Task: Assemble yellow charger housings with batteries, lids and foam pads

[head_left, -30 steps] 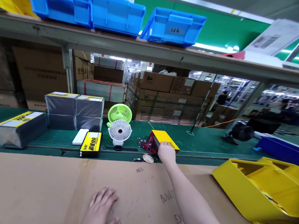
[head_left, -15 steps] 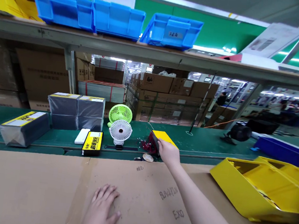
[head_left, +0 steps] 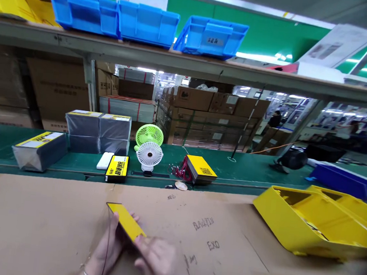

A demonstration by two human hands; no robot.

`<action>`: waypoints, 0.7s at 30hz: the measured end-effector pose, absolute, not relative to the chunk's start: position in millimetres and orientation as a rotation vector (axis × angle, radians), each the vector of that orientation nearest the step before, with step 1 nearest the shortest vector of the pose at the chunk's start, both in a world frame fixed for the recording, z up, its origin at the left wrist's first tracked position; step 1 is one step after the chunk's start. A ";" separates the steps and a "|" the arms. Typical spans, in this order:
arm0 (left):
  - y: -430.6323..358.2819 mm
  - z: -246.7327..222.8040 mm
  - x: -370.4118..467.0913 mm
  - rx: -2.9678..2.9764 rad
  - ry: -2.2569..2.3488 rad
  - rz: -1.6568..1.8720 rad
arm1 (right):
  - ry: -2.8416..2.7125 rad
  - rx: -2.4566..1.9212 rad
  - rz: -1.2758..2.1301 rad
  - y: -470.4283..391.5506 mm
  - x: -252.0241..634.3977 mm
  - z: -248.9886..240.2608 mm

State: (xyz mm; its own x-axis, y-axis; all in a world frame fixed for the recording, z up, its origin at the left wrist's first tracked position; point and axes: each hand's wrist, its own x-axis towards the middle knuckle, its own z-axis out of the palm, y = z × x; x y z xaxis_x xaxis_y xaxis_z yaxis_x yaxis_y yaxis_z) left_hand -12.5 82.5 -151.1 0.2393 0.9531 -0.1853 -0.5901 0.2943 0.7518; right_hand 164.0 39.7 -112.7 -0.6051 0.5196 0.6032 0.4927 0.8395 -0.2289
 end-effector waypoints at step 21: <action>49.0 -122.4 -6.2 0.905 0.777 0.888 | -1.595 -1.131 0.970 89.2 107.4 -105.7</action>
